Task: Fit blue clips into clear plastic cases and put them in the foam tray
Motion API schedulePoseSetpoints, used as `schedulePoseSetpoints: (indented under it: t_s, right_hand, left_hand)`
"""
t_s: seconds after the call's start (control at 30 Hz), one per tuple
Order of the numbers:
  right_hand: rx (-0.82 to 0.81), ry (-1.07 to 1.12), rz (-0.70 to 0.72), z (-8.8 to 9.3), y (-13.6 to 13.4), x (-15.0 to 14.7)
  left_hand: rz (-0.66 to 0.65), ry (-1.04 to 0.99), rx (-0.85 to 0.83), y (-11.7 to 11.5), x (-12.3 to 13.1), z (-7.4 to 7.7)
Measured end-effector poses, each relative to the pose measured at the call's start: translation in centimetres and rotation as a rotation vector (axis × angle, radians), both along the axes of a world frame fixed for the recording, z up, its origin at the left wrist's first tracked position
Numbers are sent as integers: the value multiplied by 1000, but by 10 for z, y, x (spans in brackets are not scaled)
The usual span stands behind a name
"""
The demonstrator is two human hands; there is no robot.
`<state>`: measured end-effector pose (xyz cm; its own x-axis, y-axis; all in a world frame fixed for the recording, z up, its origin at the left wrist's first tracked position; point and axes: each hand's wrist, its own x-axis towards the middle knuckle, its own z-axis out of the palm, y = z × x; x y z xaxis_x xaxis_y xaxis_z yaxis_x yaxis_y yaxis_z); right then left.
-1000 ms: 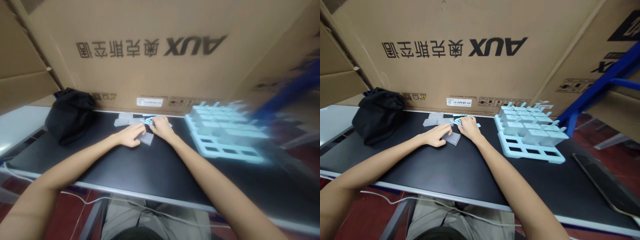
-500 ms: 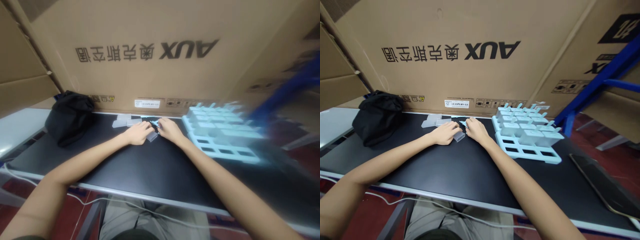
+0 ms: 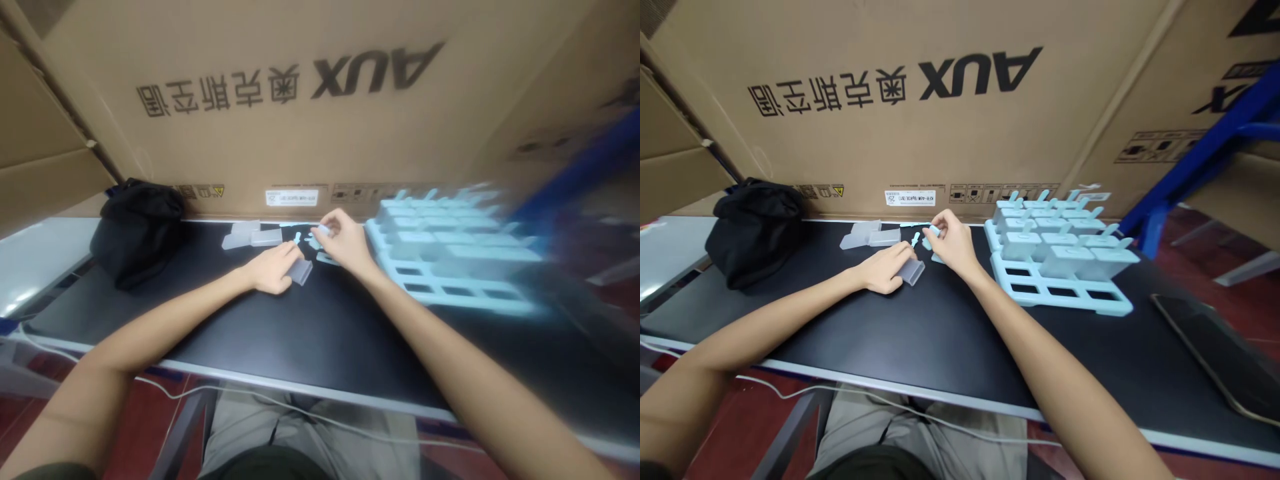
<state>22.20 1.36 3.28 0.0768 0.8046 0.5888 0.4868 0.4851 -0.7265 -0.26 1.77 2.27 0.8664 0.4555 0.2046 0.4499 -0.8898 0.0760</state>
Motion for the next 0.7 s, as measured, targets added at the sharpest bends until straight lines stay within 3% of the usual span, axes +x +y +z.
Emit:
schedulePoseSetpoints:
  t_s: [0.13,0.3,0.4,0.53,0.7]
  right_hand:
    - [-153,237,253,11,-15,7]
    - [-179,245,458,16,-25,-2]
    - [-191,216,497,9,-24,-11]
    - [-173,268,448,-4,-22,-20]
    - [-176,304,462,-10,-24,-27]
  left_hand:
    - [54,-173,-163,11,-8,-6]
    - [37,-330,-208,14,-12,-12]
    - [16,-375,-186,16,-12,-18]
    - [-22,-440,-201,23,-13,-27]
    - [-55,-447,-178,23,-15,-24]
